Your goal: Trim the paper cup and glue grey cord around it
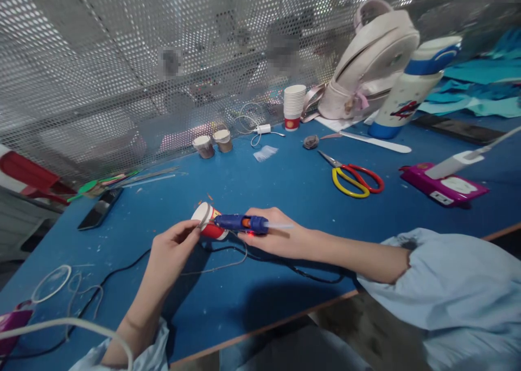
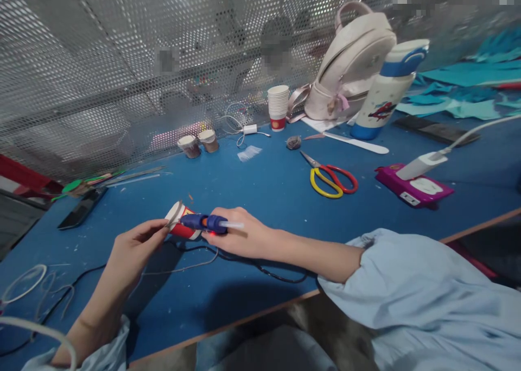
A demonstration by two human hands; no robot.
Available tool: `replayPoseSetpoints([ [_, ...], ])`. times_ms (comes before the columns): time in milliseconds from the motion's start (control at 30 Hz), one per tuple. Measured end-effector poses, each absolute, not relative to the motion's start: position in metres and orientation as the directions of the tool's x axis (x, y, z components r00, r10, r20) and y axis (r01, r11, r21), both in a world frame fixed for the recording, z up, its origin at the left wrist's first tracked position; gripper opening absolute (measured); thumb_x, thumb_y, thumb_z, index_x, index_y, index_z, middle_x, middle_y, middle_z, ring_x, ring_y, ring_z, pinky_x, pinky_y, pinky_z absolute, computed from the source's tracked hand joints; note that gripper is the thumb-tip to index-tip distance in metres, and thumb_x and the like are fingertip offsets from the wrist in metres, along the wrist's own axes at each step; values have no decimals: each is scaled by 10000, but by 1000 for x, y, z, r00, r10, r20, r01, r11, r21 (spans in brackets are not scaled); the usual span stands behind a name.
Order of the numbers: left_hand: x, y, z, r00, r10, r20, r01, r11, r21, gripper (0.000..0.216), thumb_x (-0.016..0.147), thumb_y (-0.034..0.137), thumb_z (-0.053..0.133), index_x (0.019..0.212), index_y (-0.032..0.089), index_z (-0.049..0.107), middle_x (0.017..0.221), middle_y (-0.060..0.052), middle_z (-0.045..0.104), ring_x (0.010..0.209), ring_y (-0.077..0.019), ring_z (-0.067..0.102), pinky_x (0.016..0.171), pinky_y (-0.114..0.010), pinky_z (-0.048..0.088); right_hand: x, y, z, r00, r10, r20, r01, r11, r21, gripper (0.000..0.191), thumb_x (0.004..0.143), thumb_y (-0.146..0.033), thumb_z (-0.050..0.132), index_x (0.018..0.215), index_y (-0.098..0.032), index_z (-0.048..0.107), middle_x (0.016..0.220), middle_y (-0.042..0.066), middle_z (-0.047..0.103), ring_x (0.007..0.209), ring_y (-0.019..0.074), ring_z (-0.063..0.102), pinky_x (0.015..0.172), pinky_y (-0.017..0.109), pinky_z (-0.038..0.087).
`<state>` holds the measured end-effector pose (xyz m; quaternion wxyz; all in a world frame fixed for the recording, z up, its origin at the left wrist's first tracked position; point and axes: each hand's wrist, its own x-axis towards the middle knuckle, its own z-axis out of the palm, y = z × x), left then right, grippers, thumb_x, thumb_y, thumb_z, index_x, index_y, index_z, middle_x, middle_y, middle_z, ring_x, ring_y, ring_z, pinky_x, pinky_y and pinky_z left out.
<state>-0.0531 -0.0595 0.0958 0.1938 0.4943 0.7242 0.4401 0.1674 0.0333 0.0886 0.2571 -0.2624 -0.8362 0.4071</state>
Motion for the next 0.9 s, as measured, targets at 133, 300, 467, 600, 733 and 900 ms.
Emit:
replayPoseSetpoints([
  [133, -52, -60, 96, -426, 891, 159, 554, 118, 824, 297, 679, 404, 688, 833, 159, 758, 589, -6, 661, 534, -140, 554, 520, -248, 441, 166, 32, 88, -732, 640, 234, 243, 566, -788, 163, 841, -304, 626, 757, -172, 580, 695, 4, 616, 574, 105, 533, 533, 214, 355],
  [300, -47, -60, 98, -430, 890, 153, 542, 120, 831, 296, 678, 407, 684, 819, 159, 761, 544, 10, 623, 505, -127, 509, 511, -245, 419, 169, 30, 84, -773, 562, 294, 178, 637, -750, 149, 860, -301, 620, 791, -173, 583, 705, 9, 634, 583, 116, 548, 541, 217, 353],
  [467, -44, -60, 99, -450, 883, 135, 496, 121, 860, 301, 649, 405, 695, 802, 156, 763, 550, 12, 618, 489, -109, 469, 489, -232, 380, 173, 32, 82, -776, 543, 321, 177, 676, -716, 96, 858, -262, 623, 837, -173, 595, 752, 25, 658, 633, 138, 584, 574, 224, 382],
  [600, -43, -61, 99, -475, 876, 83, 454, 163, 876, 349, 635, 430, 697, 824, 143, 756, 555, 17, 601, 491, -100, 448, 476, -223, 350, 173, 31, 76, -777, 523, 350, 180, 718, -672, 120, 868, -288, 616, 884, -170, 595, 797, 42, 677, 667, 152, 609, 591, 230, 397],
  [733, -43, -61, 98, -489, 871, 55, 433, 187, 882, 381, 625, 437, 701, 846, 130, 745, 569, 17, 600, 496, -97, 445, 485, -224, 349, 173, 31, 71, -773, 498, 394, 185, 770, -611, 167, 859, -320, 627, 900, -163, 590, 803, 54, 683, 673, 167, 620, 576, 236, 381],
  [900, -44, -61, 97, -481, 875, 43, 402, 177, 898, 370, 626, 430, 706, 839, 130, 738, 555, 26, 578, 496, -94, 441, 482, -220, 337, 176, 36, 76, -743, 533, 406, 194, 751, -631, 128, 878, -299, 602, 870, -172, 595, 774, 36, 678, 647, 147, 604, 588, 235, 386],
])
